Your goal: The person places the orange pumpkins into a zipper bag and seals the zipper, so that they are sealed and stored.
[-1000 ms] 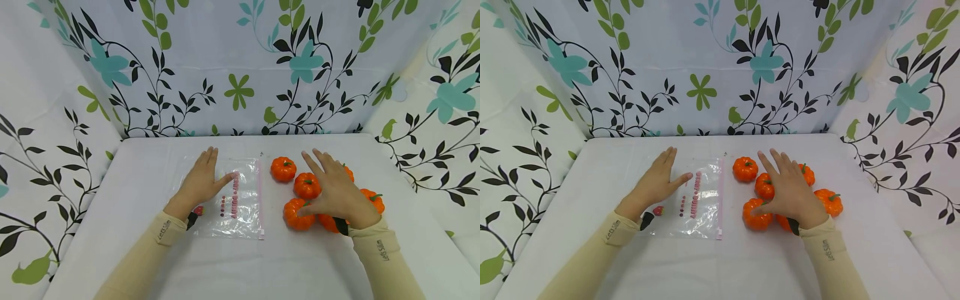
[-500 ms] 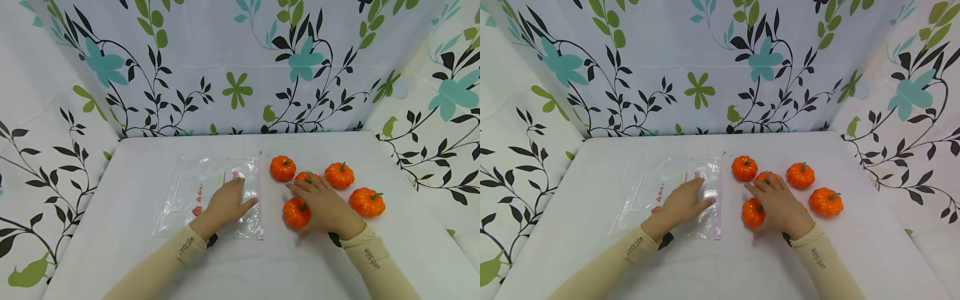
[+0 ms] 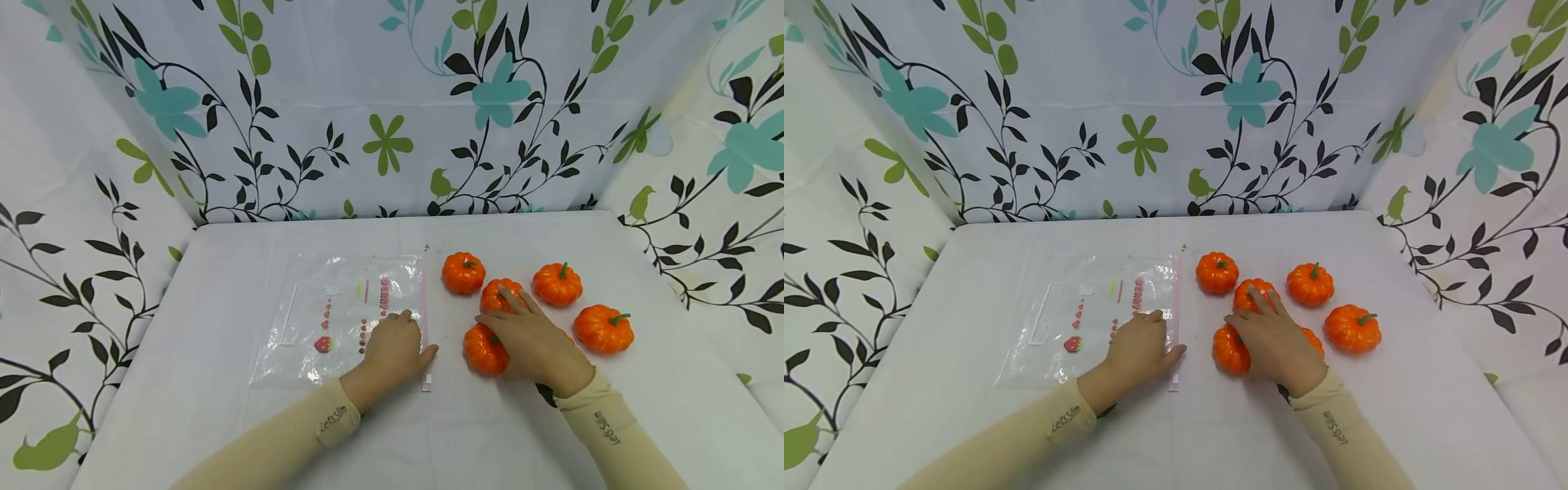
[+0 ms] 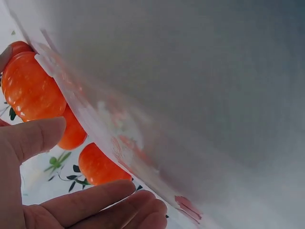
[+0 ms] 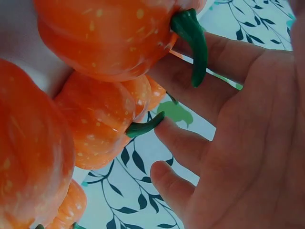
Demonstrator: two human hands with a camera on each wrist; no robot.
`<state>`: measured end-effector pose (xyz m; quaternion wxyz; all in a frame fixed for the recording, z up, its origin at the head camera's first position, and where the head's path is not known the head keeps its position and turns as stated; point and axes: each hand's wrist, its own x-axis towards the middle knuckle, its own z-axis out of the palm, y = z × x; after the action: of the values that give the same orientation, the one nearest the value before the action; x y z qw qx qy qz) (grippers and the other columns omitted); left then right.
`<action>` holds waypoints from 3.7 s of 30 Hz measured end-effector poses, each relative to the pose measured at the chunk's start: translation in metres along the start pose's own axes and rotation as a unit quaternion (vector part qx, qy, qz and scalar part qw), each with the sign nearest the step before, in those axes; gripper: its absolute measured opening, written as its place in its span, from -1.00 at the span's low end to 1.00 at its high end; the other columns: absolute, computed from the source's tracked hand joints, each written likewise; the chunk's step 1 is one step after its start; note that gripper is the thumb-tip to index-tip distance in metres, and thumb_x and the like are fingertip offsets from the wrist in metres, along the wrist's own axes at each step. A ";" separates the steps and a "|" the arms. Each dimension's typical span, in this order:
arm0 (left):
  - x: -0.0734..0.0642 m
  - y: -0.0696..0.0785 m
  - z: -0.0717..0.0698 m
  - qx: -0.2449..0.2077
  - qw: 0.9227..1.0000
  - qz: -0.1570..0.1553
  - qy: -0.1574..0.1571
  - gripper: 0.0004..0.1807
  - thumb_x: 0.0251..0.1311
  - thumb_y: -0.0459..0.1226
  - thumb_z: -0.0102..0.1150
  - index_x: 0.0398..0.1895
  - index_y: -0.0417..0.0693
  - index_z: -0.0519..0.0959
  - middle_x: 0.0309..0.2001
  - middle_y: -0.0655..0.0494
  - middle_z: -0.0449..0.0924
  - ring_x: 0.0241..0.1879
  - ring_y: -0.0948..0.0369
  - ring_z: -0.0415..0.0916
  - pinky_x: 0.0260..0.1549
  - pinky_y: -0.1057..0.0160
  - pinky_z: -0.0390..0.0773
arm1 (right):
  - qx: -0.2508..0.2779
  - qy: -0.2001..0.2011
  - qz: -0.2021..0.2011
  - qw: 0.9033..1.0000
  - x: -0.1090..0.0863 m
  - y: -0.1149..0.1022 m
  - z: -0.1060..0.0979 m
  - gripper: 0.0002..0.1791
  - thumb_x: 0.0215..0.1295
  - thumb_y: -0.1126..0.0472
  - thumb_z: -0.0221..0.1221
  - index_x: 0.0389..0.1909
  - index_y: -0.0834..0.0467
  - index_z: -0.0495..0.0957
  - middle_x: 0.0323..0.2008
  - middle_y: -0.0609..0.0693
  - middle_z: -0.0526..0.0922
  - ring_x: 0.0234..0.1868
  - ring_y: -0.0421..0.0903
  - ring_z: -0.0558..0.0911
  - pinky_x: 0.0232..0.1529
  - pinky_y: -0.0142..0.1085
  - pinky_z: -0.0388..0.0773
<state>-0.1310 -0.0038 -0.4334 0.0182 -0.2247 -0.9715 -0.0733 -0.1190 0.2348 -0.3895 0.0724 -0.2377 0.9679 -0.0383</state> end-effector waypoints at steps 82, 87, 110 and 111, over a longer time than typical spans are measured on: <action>-0.022 -0.029 -0.015 -0.040 0.944 0.087 0.315 -0.91 0.00 -0.36 0.40 -0.58 -0.17 0.71 -0.31 0.05 0.75 -0.51 0.12 0.66 -0.63 0.20 0.64 | 0.377 0.167 0.041 0.910 0.087 -0.083 0.059 -0.49 -0.03 0.35 0.51 0.03 0.18 0.65 -0.07 0.07 0.47 -0.09 0.04 0.63 -0.17 -0.19 0.67; -0.023 -0.030 -0.016 -0.058 0.948 0.081 0.302 -0.84 0.04 -0.34 0.38 -0.63 -0.16 0.65 -0.39 0.13 0.62 -0.60 0.19 0.54 -0.67 0.23 0.59 | 0.449 0.143 0.017 0.882 0.084 -0.082 0.059 -0.38 0.07 0.37 0.46 0.21 0.13 0.56 0.09 0.04 0.56 0.05 0.04 0.64 -0.04 -0.18 0.69; -0.022 -0.031 -0.019 -0.122 0.948 0.059 0.288 -0.94 0.02 -0.36 0.39 -0.53 -0.17 0.75 -0.25 0.07 0.73 -0.32 0.17 0.71 -0.51 0.22 0.68 | 0.490 0.150 -0.016 0.858 0.075 -0.080 0.063 -0.65 0.37 0.29 0.28 0.16 0.12 0.61 0.17 0.00 0.61 0.16 -0.01 0.61 0.09 -0.08 0.62; -0.022 -0.031 -0.018 -0.122 0.947 0.061 0.290 -0.94 0.01 -0.36 0.39 -0.54 -0.16 0.75 -0.25 0.07 0.74 -0.32 0.17 0.71 -0.51 0.21 0.68 | 0.491 0.147 -0.016 0.858 0.076 -0.080 0.063 -0.66 0.38 0.29 0.26 0.15 0.12 0.61 0.17 0.00 0.62 0.16 -0.01 0.61 0.09 -0.08 0.62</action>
<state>-0.1249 -0.0437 -0.4211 0.2760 -0.2526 -0.8925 -0.2519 -0.1391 0.1261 -0.4527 0.0365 -0.1788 0.8187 -0.5445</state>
